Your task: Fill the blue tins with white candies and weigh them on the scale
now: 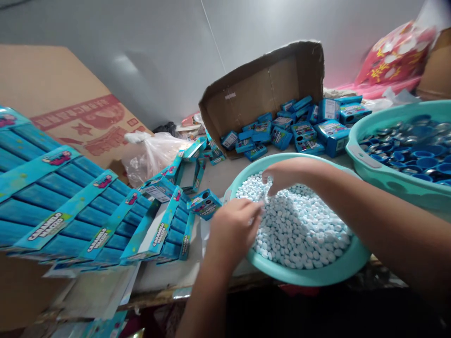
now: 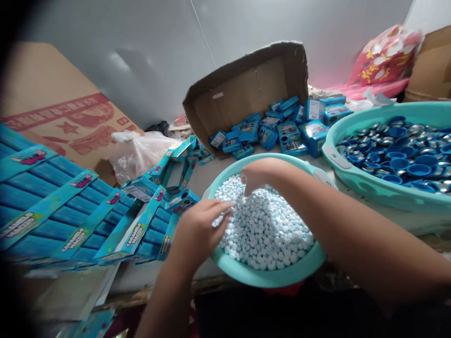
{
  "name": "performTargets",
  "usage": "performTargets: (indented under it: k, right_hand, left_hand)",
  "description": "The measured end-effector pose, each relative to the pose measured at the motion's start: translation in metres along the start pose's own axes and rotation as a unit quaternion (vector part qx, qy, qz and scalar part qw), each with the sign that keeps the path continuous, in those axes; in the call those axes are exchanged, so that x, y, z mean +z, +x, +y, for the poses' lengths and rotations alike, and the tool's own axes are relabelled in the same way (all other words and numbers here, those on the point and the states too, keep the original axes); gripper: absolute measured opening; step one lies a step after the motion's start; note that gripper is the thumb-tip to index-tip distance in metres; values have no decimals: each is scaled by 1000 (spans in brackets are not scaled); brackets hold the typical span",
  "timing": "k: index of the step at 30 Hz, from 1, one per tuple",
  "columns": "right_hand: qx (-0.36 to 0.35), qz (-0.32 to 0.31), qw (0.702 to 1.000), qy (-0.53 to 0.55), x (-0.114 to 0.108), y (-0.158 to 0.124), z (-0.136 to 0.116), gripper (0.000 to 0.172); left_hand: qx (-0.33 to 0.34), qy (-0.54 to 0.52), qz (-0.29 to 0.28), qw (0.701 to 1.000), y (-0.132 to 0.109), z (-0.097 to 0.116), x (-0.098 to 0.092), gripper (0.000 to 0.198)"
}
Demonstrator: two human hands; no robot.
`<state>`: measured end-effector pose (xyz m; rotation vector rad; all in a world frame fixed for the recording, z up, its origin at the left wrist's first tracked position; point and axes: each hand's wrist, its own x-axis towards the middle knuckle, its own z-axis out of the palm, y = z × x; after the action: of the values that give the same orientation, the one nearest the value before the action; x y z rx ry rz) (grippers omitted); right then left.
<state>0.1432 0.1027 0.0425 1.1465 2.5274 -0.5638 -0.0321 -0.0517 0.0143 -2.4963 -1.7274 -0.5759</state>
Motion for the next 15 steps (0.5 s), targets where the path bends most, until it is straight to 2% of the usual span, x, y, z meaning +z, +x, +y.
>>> performTargets:
  k: [3,6,9,15]
  right_hand:
    - [8,5,1000,-3,0,-1,-1,55]
    - [15,3,1000,-7,1,-2,-4,58]
    - [18,-2,1000,-14,4,1,-5,56]
    - [26,0,1000,-15,13,17,3,64]
  left_hand:
    - [-14,-17,-158,987,7,44,13,29]
    - [-31,-13,-228,973,14,60,19,29]
    - [-9,4,-230,973,15,62,24,24]
    - [67,-1,-179,982,8,60,33,21]
